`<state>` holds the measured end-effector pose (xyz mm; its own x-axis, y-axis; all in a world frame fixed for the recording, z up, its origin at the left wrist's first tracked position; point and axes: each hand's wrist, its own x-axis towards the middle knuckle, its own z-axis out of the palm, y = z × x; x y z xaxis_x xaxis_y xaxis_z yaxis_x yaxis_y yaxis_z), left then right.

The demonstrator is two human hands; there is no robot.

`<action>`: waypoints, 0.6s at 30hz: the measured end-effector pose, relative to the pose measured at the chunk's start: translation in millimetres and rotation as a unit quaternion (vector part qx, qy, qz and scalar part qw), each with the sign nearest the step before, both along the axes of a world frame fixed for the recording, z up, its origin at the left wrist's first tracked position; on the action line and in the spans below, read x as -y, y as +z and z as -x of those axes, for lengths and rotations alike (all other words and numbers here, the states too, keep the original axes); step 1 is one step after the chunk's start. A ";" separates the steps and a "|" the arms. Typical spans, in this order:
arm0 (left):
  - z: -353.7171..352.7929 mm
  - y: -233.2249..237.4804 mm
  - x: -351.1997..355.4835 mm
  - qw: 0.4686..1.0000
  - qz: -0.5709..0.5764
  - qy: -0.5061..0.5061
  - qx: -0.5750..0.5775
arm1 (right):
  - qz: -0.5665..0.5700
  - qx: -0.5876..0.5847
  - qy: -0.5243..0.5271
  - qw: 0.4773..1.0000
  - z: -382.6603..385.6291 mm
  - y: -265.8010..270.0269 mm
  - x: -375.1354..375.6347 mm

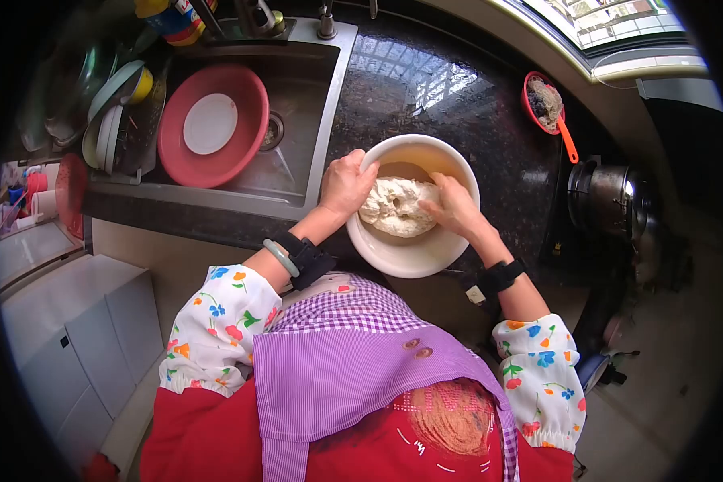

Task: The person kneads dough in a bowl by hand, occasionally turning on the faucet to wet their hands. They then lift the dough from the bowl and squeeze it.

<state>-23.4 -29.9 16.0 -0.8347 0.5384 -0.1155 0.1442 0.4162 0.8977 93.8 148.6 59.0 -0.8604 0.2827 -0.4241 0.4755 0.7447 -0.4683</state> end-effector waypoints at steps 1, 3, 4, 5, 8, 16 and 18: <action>-0.9 -1.7 -0.7 1.000 -0.001 0.001 0.001 | -0.001 0.001 0.001 1.000 1.8 -3.8 6.6; -3.9 -2.8 -1.8 0.998 -0.021 0.028 -0.053 | -0.060 0.061 0.012 0.996 6.7 -3.4 19.4; -5.0 -3.1 -0.6 0.998 -0.020 0.030 -0.051 | -0.019 0.076 -0.014 0.997 11.3 -5.4 16.5; -5.3 -1.0 0.3 0.999 0.001 0.029 -0.030 | -0.020 0.077 -0.012 0.997 10.5 -0.9 20.8; -4.3 4.3 -0.7 0.999 0.024 0.036 -0.012 | -0.004 0.011 0.047 0.999 -1.7 27.3 37.3; -7.8 5.6 -0.9 0.999 0.005 0.039 -0.023 | 0.028 0.020 0.157 0.987 -7.8 19.4 67.2; -7.8 6.5 -0.5 0.999 0.008 0.035 -0.022 | -0.008 0.009 0.145 0.989 -0.9 4.3 72.8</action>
<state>-15.6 -29.4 22.4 -0.8746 0.4773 -0.0854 0.1545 0.4412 0.8840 94.7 75.8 63.3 -0.8987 0.0323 -0.4375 0.2495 0.8579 -0.4492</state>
